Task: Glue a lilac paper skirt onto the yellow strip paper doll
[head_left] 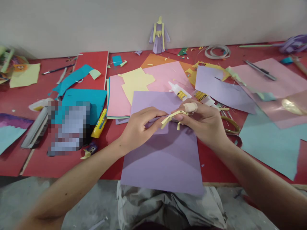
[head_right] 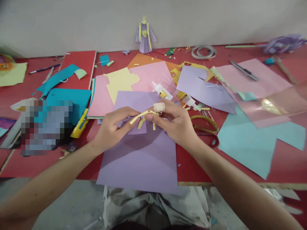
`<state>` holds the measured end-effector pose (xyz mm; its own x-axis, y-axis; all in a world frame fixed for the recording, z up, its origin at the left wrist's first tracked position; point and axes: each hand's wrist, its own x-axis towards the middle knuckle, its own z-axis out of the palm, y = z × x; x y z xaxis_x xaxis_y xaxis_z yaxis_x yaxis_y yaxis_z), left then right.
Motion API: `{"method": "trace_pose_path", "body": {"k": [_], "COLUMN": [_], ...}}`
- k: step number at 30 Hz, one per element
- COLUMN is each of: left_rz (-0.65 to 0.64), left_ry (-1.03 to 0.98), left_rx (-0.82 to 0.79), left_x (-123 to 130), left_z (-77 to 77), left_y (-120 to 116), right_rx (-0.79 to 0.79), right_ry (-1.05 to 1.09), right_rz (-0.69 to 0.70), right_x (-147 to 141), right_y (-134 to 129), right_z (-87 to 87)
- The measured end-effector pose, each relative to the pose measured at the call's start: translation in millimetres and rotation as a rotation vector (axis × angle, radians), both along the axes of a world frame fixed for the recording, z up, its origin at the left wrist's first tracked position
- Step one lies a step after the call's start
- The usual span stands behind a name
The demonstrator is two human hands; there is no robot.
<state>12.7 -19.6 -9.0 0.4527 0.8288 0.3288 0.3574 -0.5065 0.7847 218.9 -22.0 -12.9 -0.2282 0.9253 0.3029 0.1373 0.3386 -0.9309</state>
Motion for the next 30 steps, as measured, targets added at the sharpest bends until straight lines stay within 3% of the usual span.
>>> {"method": "trace_pose_path", "body": {"k": [15, 30], "left_rz": [0.084, 0.033], "left_ry": [0.053, 0.095], "left_rx": [0.001, 0.023], "left_x": [-1.3, 0.4], "left_z": [-0.9, -0.6], "left_y": [1.0, 0.9], "right_rx": [-0.057, -0.093], "right_ry": [-0.007, -0.015], "right_rz": [-0.044, -0.019], "right_x": [0.6, -0.7], "right_y": [-0.8, 1.6], "right_z": [-3.5, 1.7]}}
